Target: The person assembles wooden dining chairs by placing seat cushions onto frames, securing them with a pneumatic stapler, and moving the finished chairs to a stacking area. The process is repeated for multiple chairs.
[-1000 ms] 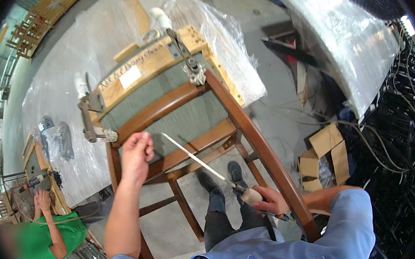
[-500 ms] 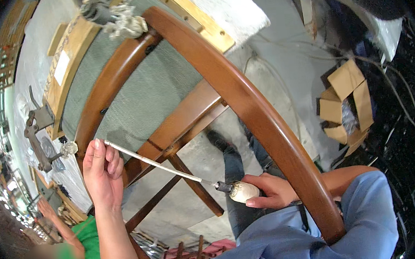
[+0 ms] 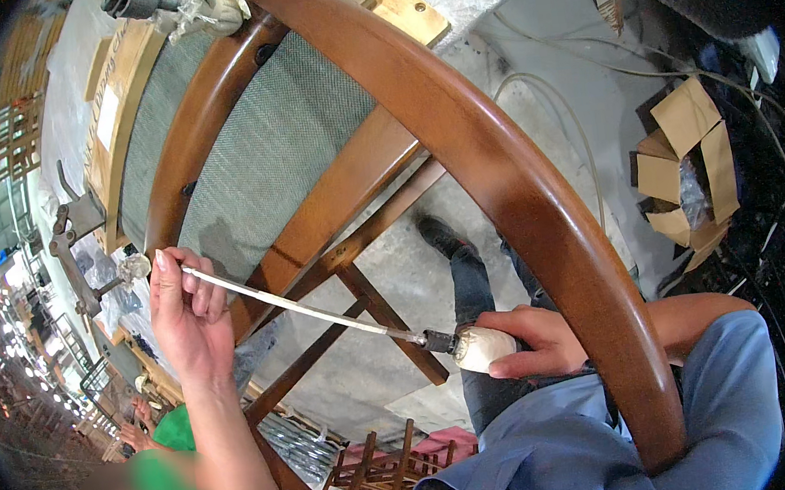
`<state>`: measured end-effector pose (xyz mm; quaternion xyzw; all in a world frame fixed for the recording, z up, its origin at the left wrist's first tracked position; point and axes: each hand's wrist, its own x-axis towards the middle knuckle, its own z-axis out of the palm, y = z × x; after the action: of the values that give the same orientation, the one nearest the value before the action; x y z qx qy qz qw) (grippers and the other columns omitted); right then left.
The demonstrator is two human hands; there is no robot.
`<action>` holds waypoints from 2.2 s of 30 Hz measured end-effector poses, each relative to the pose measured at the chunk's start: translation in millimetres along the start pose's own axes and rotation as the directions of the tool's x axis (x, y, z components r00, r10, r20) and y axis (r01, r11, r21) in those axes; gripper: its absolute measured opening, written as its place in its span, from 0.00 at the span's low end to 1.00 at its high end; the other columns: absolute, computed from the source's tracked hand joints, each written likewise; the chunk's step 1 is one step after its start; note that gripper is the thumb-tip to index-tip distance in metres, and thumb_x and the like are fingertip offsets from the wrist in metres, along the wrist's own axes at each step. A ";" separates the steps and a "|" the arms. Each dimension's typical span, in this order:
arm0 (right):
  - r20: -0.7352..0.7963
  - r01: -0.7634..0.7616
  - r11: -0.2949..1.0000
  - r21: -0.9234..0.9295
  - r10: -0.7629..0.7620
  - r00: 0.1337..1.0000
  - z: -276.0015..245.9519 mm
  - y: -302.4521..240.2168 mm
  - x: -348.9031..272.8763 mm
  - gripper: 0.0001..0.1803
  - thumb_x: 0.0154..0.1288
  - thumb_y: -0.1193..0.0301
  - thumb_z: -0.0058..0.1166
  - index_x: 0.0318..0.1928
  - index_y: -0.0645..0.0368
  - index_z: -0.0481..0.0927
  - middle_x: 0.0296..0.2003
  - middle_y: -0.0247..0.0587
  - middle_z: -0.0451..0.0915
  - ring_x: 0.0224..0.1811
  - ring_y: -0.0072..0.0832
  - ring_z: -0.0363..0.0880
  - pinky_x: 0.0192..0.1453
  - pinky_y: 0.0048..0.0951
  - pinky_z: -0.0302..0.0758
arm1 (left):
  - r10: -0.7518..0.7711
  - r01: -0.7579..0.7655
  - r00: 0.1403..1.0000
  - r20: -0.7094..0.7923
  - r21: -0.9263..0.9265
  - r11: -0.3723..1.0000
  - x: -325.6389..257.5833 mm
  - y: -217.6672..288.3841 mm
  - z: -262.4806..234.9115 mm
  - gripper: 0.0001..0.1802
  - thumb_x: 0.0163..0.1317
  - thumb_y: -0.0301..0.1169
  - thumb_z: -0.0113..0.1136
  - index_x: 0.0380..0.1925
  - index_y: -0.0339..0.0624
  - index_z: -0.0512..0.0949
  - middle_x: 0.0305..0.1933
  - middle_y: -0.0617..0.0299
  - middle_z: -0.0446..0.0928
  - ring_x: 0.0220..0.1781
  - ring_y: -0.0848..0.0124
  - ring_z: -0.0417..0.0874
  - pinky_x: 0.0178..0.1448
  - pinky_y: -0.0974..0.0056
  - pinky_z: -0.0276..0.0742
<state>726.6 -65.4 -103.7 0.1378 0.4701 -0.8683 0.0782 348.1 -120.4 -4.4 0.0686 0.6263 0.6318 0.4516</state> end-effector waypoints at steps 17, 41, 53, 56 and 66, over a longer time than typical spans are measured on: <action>0.211 -0.485 0.652 0.583 0.456 0.865 -8.0 -79.6 -0.2 0.26 0.73 0.53 0.58 0.60 0.59 0.74 0.37 0.34 0.78 0.43 0.18 0.76 0.35 0.22 0.74 | 0.033 -0.028 0.996 0.078 -0.061 0.998 6.5 5.5 -9.6 0.11 0.80 0.38 0.50 0.44 0.42 0.73 0.28 0.71 0.59 0.24 0.82 0.56 0.21 0.75 0.51; -0.207 -0.126 0.946 0.297 0.193 0.959 -9.3 2.5 -31.7 0.30 0.65 0.55 0.61 0.56 0.64 0.67 0.32 0.41 0.77 0.25 0.27 0.79 0.27 0.29 0.78 | 0.128 -0.339 0.941 0.315 0.892 0.299 -42.1 13.7 43.0 0.18 0.67 0.37 0.67 0.23 0.36 0.78 0.16 0.51 0.72 0.18 0.58 0.73 0.26 0.60 0.68; -0.297 -0.163 0.954 0.250 0.236 0.925 -9.5 3.9 -47.0 0.26 0.69 0.55 0.54 0.57 0.59 0.66 0.31 0.43 0.77 0.27 0.31 0.80 0.29 0.34 0.82 | 0.199 -0.408 0.909 0.367 0.880 0.242 -41.2 17.8 35.1 0.17 0.65 0.34 0.70 0.23 0.36 0.77 0.17 0.51 0.71 0.17 0.63 0.71 0.24 0.61 0.67; -0.318 -0.169 0.949 0.268 0.252 0.914 -4.7 0.7 -51.6 0.26 0.69 0.55 0.53 0.57 0.60 0.66 0.31 0.43 0.78 0.25 0.29 0.80 0.28 0.30 0.79 | 0.186 -0.387 0.919 0.348 0.887 0.251 -41.9 12.7 35.9 0.16 0.64 0.31 0.71 0.23 0.35 0.76 0.15 0.58 0.67 0.18 0.73 0.64 0.24 0.66 0.62; -0.142 -0.192 0.438 0.878 0.623 0.770 -0.2 -33.2 -31.8 0.21 0.75 0.52 0.52 0.48 0.59 0.74 0.27 0.39 0.80 0.18 0.21 0.75 0.11 0.22 0.63 | 0.077 -0.270 0.963 0.259 0.933 0.240 -31.9 -6.8 33.6 0.16 0.65 0.30 0.70 0.24 0.34 0.76 0.16 0.69 0.65 0.22 0.81 0.61 0.26 0.70 0.59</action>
<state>748.0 -46.9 -67.5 0.4659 -0.0389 -0.8773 0.1081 391.9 -118.1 12.1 0.4472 0.8303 0.1595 0.2920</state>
